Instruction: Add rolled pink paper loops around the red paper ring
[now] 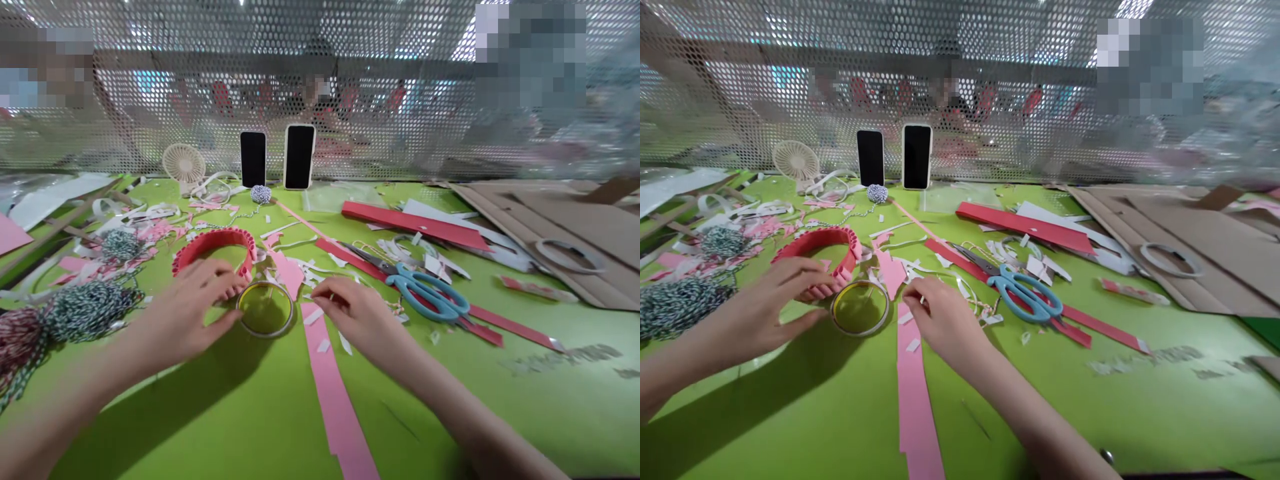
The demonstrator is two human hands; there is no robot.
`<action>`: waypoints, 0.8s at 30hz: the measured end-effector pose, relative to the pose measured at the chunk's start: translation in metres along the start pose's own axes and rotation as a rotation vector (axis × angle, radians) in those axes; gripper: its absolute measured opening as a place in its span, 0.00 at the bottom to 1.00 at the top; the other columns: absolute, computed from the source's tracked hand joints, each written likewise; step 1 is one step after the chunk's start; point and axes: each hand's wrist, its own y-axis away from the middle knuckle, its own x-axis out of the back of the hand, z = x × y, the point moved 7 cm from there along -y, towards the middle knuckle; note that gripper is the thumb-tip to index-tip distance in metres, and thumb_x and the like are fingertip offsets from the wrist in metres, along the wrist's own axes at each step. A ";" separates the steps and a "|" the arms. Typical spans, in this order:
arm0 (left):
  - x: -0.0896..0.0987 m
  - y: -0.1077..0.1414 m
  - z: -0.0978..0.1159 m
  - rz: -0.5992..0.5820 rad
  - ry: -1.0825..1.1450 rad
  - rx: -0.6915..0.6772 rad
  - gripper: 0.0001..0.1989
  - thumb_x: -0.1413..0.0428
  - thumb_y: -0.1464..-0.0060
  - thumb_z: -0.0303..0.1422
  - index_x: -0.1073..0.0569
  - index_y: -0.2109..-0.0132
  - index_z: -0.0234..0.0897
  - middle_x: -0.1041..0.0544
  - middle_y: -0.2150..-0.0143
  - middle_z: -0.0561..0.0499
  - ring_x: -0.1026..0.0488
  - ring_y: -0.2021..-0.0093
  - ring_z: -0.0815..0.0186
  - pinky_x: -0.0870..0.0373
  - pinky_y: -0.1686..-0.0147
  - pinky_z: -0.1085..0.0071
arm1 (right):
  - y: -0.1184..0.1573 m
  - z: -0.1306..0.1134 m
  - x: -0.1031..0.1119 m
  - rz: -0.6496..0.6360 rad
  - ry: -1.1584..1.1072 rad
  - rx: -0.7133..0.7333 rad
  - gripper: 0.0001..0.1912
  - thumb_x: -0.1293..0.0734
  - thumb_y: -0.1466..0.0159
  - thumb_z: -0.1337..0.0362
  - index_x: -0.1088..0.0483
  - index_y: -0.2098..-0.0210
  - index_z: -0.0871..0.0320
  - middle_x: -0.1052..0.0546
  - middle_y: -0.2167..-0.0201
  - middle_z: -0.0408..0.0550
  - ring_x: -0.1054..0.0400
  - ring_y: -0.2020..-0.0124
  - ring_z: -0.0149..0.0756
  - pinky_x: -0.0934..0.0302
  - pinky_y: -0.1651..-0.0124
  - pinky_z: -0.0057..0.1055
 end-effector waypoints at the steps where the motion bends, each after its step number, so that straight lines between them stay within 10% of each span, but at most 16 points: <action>1: -0.007 0.000 0.011 -0.052 0.014 -0.064 0.12 0.50 0.48 0.36 0.32 0.57 0.37 0.31 0.56 0.45 0.35 0.54 0.55 0.42 0.52 0.56 | 0.000 0.001 0.000 -0.015 -0.005 -0.013 0.08 0.42 0.43 0.73 0.34 0.72 0.57 0.28 0.75 0.44 0.36 0.73 0.33 0.44 0.72 0.29; 7: -0.034 0.000 0.031 -0.080 -0.075 -0.127 0.11 0.57 0.46 0.24 0.31 0.66 0.36 0.28 0.67 0.47 0.32 0.61 0.59 0.49 0.48 0.51 | 0.006 -0.006 -0.010 -0.208 0.010 -0.033 0.06 0.42 0.41 0.70 0.35 0.73 0.59 0.30 0.76 0.43 0.38 0.75 0.30 0.47 0.73 0.27; 14: -0.023 0.005 0.023 0.022 0.519 0.149 0.08 0.59 0.42 0.33 0.36 0.64 0.39 0.29 0.66 0.49 0.32 0.61 0.62 0.35 0.60 0.64 | 0.031 -0.017 -0.023 -0.652 0.030 0.116 0.11 0.30 0.52 0.69 0.35 0.70 0.57 0.31 0.68 0.44 0.37 0.67 0.34 0.41 0.68 0.29; 19: -0.020 0.008 0.030 0.003 0.704 0.164 0.09 0.59 0.42 0.32 0.35 0.62 0.40 0.27 0.64 0.48 0.32 0.59 0.61 0.36 0.58 0.63 | 0.022 -0.006 -0.023 -0.541 0.006 0.070 0.09 0.31 0.49 0.68 0.34 0.69 0.58 0.33 0.66 0.48 0.38 0.62 0.37 0.39 0.62 0.34; 24: -0.025 0.012 0.032 0.056 0.754 0.176 0.06 0.56 0.44 0.30 0.35 0.64 0.40 0.26 0.67 0.51 0.29 0.64 0.64 0.33 0.63 0.69 | 0.005 -0.006 -0.006 -0.159 0.097 0.091 0.04 0.38 0.45 0.73 0.35 0.72 0.58 0.30 0.70 0.48 0.37 0.66 0.38 0.39 0.65 0.37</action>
